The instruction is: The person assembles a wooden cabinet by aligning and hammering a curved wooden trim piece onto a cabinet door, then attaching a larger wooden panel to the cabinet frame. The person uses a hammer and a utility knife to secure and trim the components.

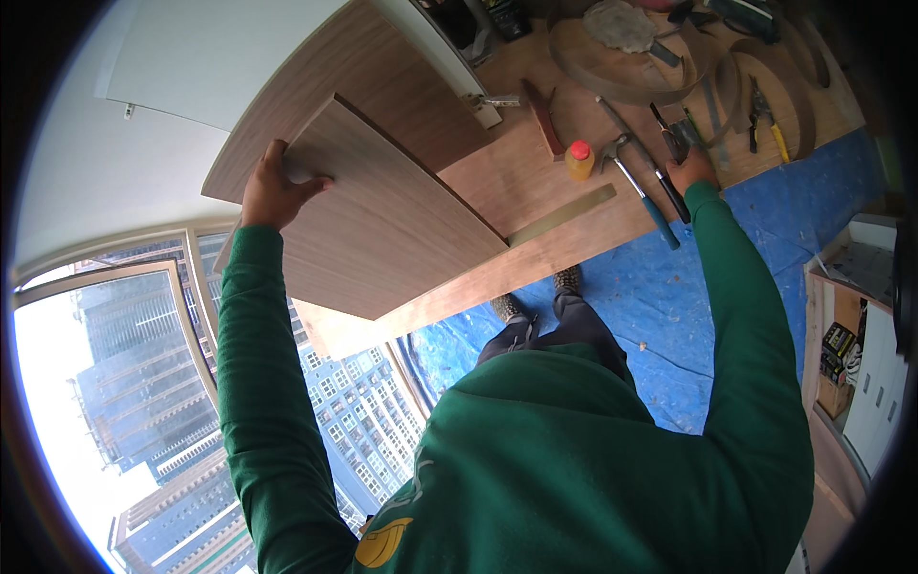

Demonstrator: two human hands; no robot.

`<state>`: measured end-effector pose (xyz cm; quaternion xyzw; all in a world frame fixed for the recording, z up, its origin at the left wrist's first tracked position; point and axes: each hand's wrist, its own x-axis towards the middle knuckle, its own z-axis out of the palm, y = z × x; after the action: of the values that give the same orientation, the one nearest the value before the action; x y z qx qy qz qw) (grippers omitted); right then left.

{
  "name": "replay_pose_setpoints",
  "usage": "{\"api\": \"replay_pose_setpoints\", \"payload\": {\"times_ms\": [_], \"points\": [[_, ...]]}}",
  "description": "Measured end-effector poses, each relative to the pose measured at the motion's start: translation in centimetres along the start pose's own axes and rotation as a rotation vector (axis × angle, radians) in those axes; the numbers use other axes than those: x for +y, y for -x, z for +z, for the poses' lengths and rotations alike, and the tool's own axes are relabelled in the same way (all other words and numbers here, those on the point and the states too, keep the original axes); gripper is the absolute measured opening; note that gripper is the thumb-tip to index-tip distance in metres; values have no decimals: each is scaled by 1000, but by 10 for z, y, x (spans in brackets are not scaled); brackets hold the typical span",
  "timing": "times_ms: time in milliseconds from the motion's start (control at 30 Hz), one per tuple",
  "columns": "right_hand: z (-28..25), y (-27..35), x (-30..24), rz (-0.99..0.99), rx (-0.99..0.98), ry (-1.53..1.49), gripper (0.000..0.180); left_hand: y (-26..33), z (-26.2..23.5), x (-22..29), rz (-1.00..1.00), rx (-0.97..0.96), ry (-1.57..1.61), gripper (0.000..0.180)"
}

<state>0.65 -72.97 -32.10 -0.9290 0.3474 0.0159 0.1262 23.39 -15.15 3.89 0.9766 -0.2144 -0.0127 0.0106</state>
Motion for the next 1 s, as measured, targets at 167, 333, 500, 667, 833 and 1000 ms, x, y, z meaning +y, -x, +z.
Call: {"api": "replay_pose_setpoints", "payload": {"times_ms": [167,333,500,667,833,1000], "points": [[-32,65,-4,373,-309,-1181,31,3,-1,0,-9,22,13,79],[-83,150,-30,398,-555,-1783,20,2,-1,3,-24,3,43,78],[-106,192,-54,291,-693,-1836,18,4,-1,3,-38,23,33,77],[-108,209,-67,166,-796,-1703,16,5,1,-2,19,37,94,76],[-102,223,-77,111,-871,-1658,13,7,1,-3,17,49,78,75],[-94,231,-88,32,-906,-1559,14,10,-1,2,24,66,62,73]]}}
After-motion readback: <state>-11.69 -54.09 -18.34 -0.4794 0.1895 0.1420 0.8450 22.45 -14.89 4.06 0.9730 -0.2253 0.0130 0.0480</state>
